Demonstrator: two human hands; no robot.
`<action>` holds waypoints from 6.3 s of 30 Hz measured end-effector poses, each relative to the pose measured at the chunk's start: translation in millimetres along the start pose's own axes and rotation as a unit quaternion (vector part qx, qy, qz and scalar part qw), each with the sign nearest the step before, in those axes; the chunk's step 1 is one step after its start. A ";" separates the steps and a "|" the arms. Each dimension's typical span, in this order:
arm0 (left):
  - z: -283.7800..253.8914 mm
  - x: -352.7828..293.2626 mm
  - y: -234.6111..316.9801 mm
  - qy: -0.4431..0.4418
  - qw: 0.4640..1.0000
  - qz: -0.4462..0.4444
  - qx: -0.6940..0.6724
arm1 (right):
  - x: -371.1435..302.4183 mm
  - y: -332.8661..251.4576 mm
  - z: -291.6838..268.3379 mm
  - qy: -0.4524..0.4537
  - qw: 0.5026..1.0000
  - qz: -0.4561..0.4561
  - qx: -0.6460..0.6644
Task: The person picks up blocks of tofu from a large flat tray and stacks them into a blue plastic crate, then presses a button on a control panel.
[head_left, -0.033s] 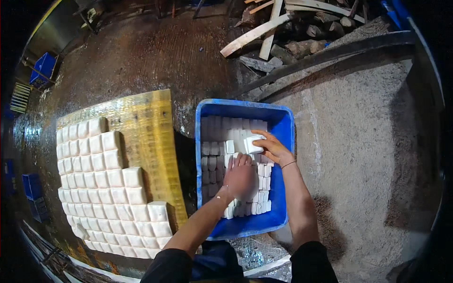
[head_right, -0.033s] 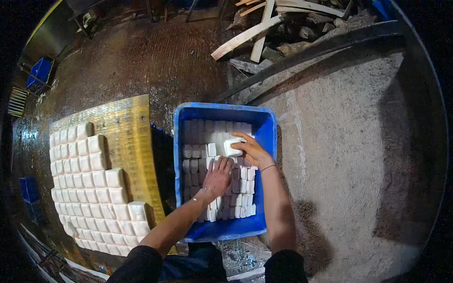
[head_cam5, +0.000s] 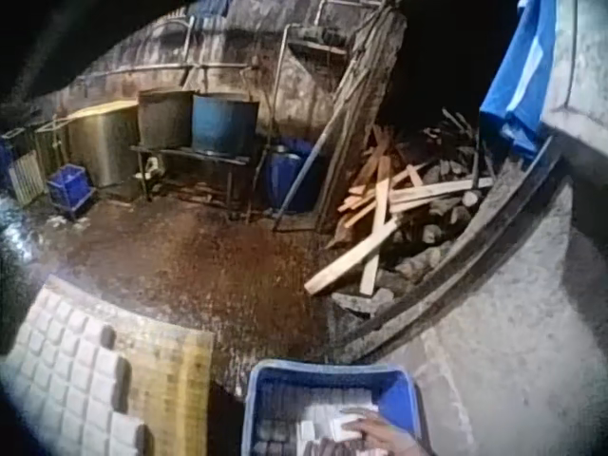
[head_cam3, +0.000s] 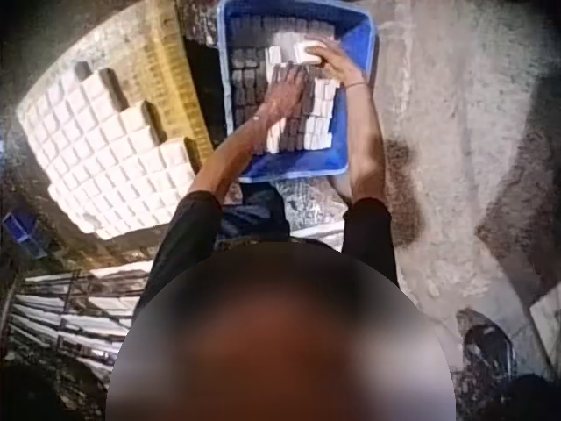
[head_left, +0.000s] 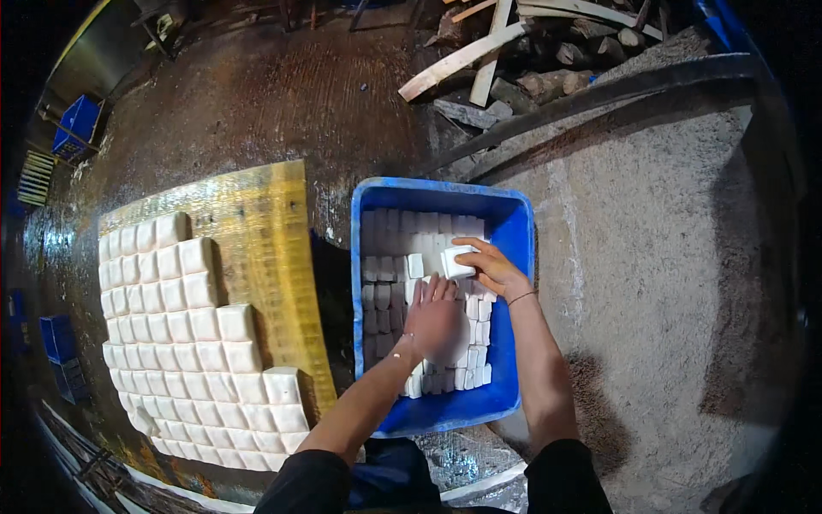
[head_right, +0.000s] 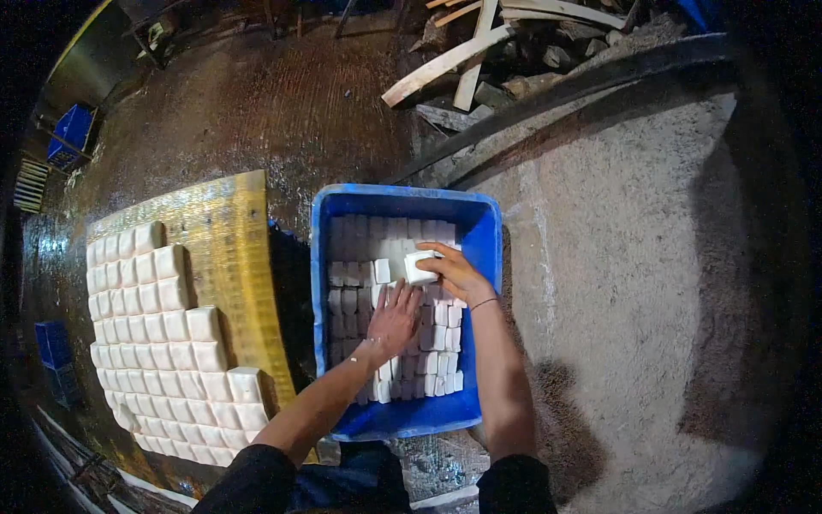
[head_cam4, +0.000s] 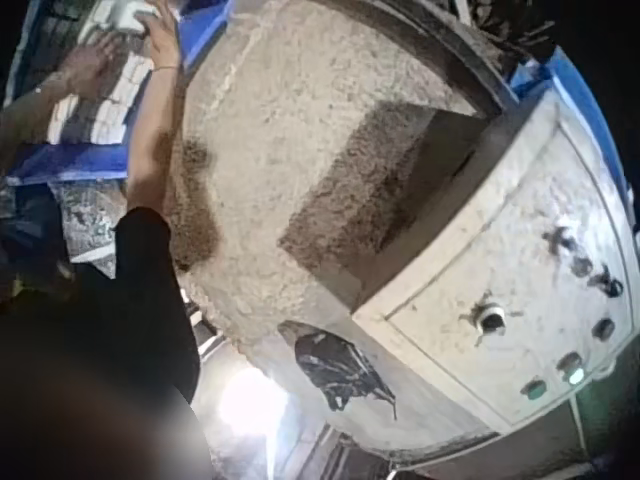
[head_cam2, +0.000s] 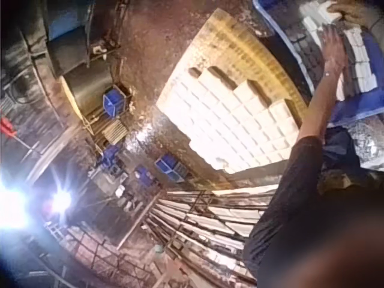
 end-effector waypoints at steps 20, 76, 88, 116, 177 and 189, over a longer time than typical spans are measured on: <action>-57.2 -39.9 45.3 -0.057 0.987 -0.040 -0.145 | 58.9 32.9 -30.0 0.099 0.870 -0.048 -0.481; -316.9 -420.9 -213.1 0.356 0.789 -0.413 -0.282 | 91.8 -62.7 512.3 -0.136 0.726 -0.227 -0.635; -333.9 -411.0 -212.3 0.350 0.808 -0.398 -0.257 | 85.6 -57.9 553.6 -0.210 0.719 -0.194 -0.633; 10.0 45.9 -15.4 -0.095 0.987 -0.128 0.027 | -5.1 -18.7 -50.5 0.144 0.948 -0.020 -0.284; -326.4 -385.2 -170.7 0.347 0.819 -0.366 -0.274 | -62.6 11.3 424.4 -0.107 0.779 -0.283 -0.549; -329.8 -402.8 -176.0 0.356 0.815 -0.376 -0.261 | -16.6 -33.6 444.6 -0.198 0.834 -0.231 -0.461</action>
Point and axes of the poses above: each hand's wrist, its own x-axis towards the middle knuckle, its own z-axis out of the palm, y = z × x, the point moved 8 cm from there along x, towards the middle knuckle, and after that the axes turned 6 degrees about x, right-handed, at the moved point
